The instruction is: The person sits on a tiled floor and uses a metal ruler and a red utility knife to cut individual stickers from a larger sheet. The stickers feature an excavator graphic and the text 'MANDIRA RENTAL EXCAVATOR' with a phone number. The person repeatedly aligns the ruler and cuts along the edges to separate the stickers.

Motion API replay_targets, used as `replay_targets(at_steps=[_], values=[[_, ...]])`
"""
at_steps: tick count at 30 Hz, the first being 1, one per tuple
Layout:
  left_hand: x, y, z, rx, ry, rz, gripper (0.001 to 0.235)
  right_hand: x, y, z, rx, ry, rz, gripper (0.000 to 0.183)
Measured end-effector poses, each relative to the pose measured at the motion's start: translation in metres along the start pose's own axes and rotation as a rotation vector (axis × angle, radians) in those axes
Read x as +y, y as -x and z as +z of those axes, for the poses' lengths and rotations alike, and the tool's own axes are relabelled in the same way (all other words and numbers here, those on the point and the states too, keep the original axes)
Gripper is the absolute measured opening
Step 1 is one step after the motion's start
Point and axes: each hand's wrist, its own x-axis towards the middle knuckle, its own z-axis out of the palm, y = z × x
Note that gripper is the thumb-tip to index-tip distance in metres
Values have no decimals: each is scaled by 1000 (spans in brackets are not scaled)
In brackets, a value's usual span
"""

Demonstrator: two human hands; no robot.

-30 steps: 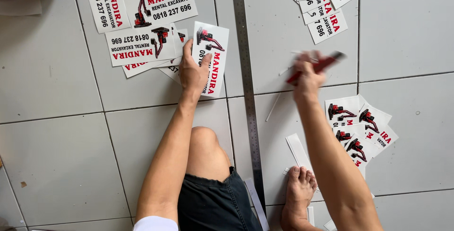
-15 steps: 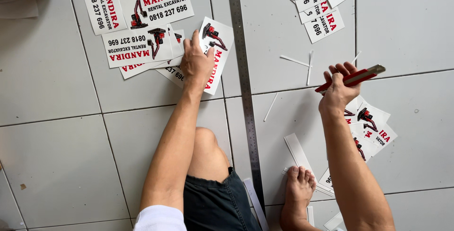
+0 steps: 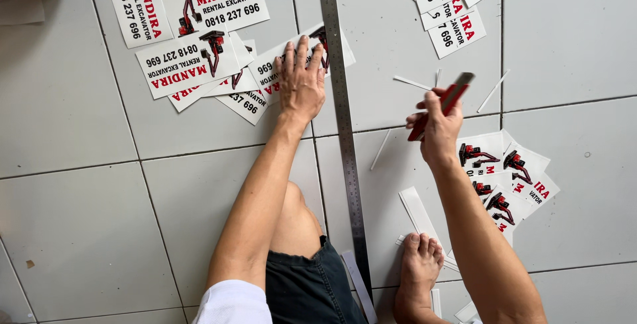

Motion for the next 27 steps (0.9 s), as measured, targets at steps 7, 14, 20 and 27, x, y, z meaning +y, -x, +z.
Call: replay_targets(at_steps=[7,14,20,27], values=[[-11,22,12,-51,-13,108,49,2,10,35,-150,163,-6,43],[-17,43,20,8,-26,137,50,-2,6,82,-232,366,10,38],[-26,42,43,97,-78,186,50,10,-9,97,-182,482,42,33],[-28,41,51,233,-142,243,52,10,-13,103,-148,539,90,33]])
